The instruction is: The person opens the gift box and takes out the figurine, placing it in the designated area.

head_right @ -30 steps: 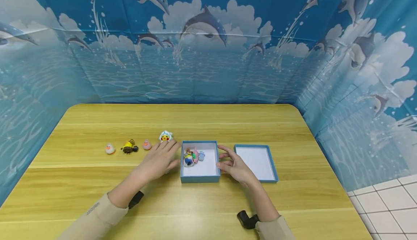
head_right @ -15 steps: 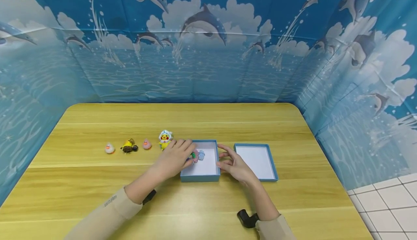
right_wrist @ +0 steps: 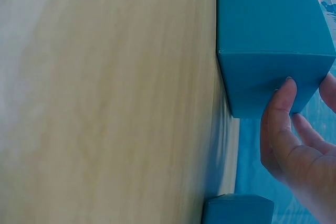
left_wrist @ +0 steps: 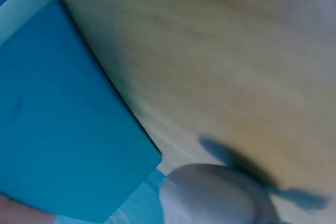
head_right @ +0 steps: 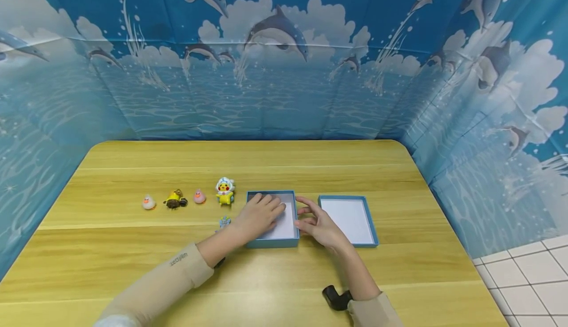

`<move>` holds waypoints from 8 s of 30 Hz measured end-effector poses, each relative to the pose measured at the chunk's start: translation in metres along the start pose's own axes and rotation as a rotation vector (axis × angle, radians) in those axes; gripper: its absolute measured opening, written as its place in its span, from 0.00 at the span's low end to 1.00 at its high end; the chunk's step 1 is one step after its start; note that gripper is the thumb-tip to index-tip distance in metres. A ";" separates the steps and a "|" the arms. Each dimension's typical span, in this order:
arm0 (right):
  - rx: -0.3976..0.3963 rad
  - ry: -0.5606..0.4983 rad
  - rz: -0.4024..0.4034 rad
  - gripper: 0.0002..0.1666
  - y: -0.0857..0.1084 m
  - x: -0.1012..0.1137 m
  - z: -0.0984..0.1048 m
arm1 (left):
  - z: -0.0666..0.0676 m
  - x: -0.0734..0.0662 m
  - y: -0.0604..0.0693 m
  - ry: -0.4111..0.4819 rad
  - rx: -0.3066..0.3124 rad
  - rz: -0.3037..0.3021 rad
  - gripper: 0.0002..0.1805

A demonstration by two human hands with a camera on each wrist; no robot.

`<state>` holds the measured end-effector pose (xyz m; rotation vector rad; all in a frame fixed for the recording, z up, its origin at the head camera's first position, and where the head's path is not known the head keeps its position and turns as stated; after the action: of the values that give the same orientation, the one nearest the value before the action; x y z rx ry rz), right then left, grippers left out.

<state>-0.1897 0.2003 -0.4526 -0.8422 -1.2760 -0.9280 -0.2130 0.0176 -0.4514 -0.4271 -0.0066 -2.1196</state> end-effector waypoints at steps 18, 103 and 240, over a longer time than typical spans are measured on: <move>0.001 0.012 -0.003 0.39 0.000 -0.002 0.000 | -0.004 -0.005 -0.005 -0.099 0.060 0.002 0.15; 0.000 0.046 0.004 0.39 0.000 -0.004 0.001 | -0.001 -0.003 -0.005 -0.044 -0.107 -0.007 0.13; 0.013 0.046 0.019 0.39 0.000 0.001 0.001 | -0.011 0.111 0.116 0.247 0.048 0.298 0.29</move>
<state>-0.1899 0.2010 -0.4513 -0.8169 -1.2312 -0.9180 -0.1769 -0.1397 -0.4463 -0.1260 0.1395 -1.8605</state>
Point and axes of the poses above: each hand's wrist, its own y-axis away from the middle knuckle, its own z-axis out of the back of the hand, x = y × z, the point moved 2 cm from there along -y, towards the middle knuckle, and after that the axes turned 14 degrees about z, right-handed, at the moved point
